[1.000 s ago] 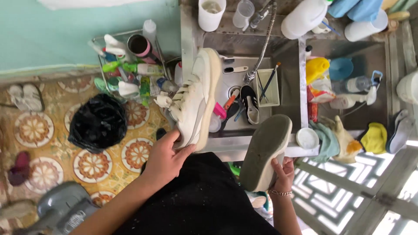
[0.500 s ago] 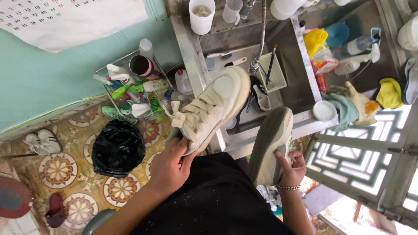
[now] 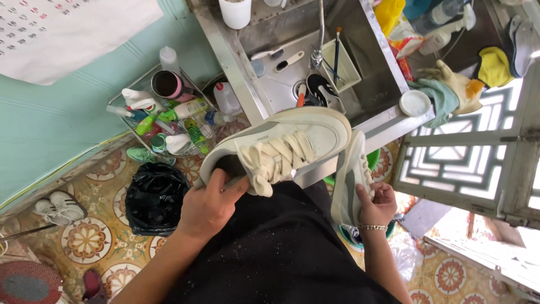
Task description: Cleaning a pair of black sneakers in a sink and then lacing a pair of white sneakers at a workstation.
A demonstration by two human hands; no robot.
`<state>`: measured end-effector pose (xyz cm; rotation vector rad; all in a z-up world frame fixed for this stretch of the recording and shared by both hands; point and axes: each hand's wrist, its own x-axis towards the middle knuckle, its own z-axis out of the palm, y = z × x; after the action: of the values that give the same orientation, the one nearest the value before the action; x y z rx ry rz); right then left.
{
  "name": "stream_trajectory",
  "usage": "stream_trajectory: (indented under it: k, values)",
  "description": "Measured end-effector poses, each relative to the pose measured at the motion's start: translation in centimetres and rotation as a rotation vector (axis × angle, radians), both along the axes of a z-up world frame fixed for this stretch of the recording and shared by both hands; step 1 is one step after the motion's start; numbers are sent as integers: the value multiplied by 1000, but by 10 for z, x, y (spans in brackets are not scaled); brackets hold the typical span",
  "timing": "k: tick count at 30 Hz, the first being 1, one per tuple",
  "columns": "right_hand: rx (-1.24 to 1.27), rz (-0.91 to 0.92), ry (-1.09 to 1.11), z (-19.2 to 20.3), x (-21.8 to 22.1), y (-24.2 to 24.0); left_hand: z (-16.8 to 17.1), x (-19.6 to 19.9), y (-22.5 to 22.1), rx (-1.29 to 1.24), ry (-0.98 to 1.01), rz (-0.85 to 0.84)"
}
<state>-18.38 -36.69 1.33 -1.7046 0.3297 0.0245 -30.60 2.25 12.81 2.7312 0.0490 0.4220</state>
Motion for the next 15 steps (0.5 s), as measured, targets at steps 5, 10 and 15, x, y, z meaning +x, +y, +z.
stream_trajectory:
  k: [5, 10, 15]
  values:
    - [-92, 53, -91, -35, -8, 5, -12, -7, 3, -9, -7, -57]
    - [-746, 282, -63, -74, -23, 33, -73, -6, -12, -58, 251, 2]
    - [-815, 400, -166, -58, -35, 56, -144, 20, -26, -170, 598, -40]
